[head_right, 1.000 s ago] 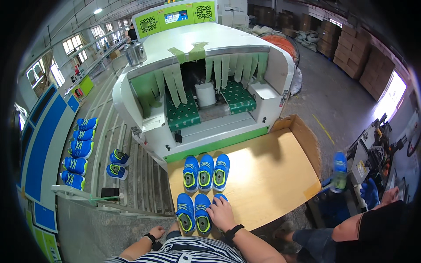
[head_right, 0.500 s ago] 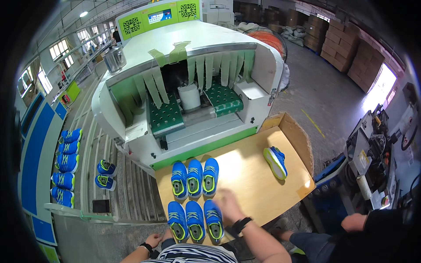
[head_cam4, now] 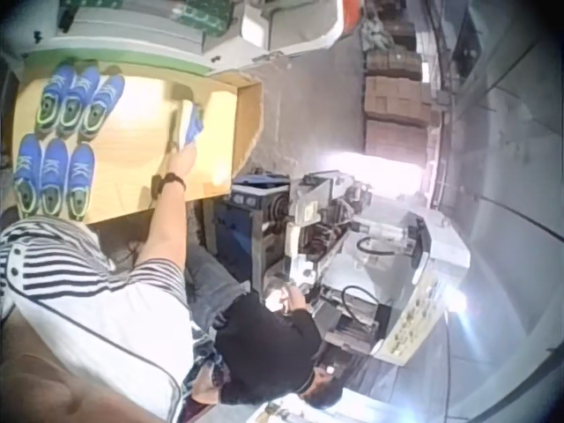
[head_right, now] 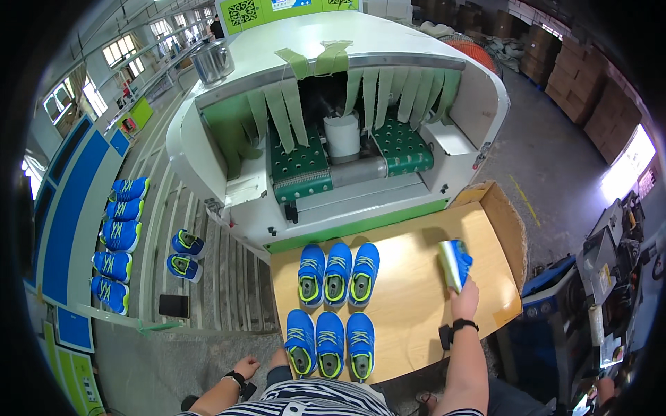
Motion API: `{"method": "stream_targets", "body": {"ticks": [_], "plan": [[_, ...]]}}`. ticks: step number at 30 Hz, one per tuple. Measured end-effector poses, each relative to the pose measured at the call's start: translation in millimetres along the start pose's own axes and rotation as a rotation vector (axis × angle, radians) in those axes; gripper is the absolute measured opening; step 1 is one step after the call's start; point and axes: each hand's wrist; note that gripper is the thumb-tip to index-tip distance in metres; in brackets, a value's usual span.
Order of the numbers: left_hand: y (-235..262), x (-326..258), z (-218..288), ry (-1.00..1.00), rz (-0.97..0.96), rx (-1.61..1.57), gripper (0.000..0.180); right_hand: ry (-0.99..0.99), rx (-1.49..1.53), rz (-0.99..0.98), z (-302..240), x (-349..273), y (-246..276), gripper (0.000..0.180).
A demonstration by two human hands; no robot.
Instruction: The person repeatedly picks up blue and green sneakers from a wooden table, places them into a green and white machine, and retrieves them as they emerge. The person then places the processed shoes back onto the table, repeating this cycle continuously.
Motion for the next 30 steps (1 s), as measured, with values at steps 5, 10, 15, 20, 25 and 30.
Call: {"method": "stream_targets", "body": {"ticks": [5, 10, 15, 20, 25, 30], "plan": [[-4.2, -7.0, 6.7, -0.011, 0.008, -0.004, 0.043, 0.445, -0.522, 0.022, 22.4, -62.8, 27.4, 0.071], [-17.1, 4.6, -9.5, -0.035, -0.09, -0.045, 0.044, -0.361, 0.725, -0.083, 35.4, -89.5, 2.2, 0.048], [-5.9, 9.4, -2.3, -0.045, -0.018, 0.077, 0.042, -0.207, 0.611, 0.023, -26.0, -110.4, -16.6, 0.077], [13.5, 9.4, 41.6, -0.166, 0.027, 0.025, 0.048, -0.078, 0.631, -0.142, -40.5, -130.7, -2.3, 0.085], [3.6, 7.0, 44.9, -0.197, -0.035, -0.003, 0.05, 0.233, 0.565, -0.458, -96.9, -176.2, 7.3, 0.087], [-13.2, 1.5, 32.2, -0.118, -0.047, 0.094, 0.05, 0.187, 0.57, -0.447, -110.6, -189.9, 3.9, 0.084]]}}
Point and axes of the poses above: each hand's wrist, its own x-axis towards the middle knuckle, its own y-axis out of the back of the hand, z = x × y, and after that the axes turned 9 degrees about y, right-handed
